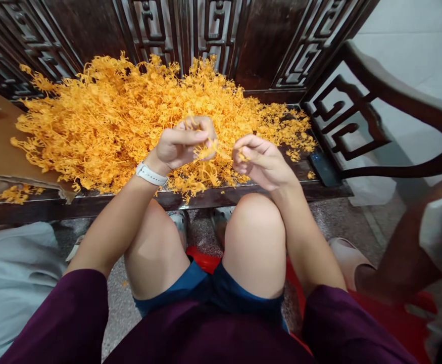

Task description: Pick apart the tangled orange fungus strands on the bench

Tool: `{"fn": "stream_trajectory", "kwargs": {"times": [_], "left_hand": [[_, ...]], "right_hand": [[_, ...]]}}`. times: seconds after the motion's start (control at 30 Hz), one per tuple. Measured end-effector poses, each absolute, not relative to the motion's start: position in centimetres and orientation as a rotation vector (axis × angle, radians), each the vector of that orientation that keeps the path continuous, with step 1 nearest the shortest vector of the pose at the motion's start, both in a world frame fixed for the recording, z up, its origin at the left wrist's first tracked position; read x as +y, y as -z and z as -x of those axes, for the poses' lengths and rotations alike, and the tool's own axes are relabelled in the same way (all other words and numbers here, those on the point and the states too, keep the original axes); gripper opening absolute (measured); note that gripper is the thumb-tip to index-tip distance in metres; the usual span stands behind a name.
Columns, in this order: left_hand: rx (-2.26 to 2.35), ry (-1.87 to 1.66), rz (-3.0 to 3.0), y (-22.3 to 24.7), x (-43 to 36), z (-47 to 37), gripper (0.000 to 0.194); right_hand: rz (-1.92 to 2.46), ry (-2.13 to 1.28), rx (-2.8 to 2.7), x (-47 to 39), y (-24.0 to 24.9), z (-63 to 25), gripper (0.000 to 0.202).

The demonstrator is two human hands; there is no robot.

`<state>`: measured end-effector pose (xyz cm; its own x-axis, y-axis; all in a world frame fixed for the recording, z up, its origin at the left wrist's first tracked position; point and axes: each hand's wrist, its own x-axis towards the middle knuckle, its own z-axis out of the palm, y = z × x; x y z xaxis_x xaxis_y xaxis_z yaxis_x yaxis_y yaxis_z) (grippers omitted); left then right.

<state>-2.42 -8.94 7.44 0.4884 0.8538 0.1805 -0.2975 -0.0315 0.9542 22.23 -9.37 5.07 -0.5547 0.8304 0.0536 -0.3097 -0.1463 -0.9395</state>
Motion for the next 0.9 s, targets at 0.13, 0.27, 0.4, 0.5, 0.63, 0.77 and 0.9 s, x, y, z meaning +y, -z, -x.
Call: {"fn": "stream_trajectory", "kwargs": {"times": [0.13, 0.27, 0.4, 0.5, 0.63, 0.77, 0.9], "left_hand": [[0.679, -1.143, -1.275, -6.7, -7.7, 3.2, 0.056], [0.876, -1.188, -1.359, -6.2, -7.0, 3.2, 0.052], [0.934, -1.179, -1.447, -5.9, -6.9, 2.3, 0.043], [0.978, -1.133, -1.479, -5.8, -7.3, 0.9, 0.042], [0.985, -1.183, -1.475, -5.5, -8.2, -1.3, 0.041], [0.974, -1.152, -1.519, -5.6, -9.0, -2.2, 0.033], [0.932, -1.017, -1.625, -6.6, -9.6, -1.9, 0.033]], "right_hand": [[0.770, -1.744, -1.129, -7.7, -3.9, -23.2, 0.036], [0.821, -1.548, -0.914, -5.7, -2.4, -24.8, 0.040], [0.876, -1.667, -0.844, -5.8, -2.4, -25.1, 0.034], [0.875, -1.631, -0.990, -7.3, -3.8, -23.9, 0.032], [0.857, -1.454, -1.220, -9.3, -5.4, -21.7, 0.046], [0.844, -1.297, -1.266, -9.8, -5.3, -20.9, 0.043], [0.865, -1.255, -1.212, -9.4, -4.8, -21.1, 0.039]]}}
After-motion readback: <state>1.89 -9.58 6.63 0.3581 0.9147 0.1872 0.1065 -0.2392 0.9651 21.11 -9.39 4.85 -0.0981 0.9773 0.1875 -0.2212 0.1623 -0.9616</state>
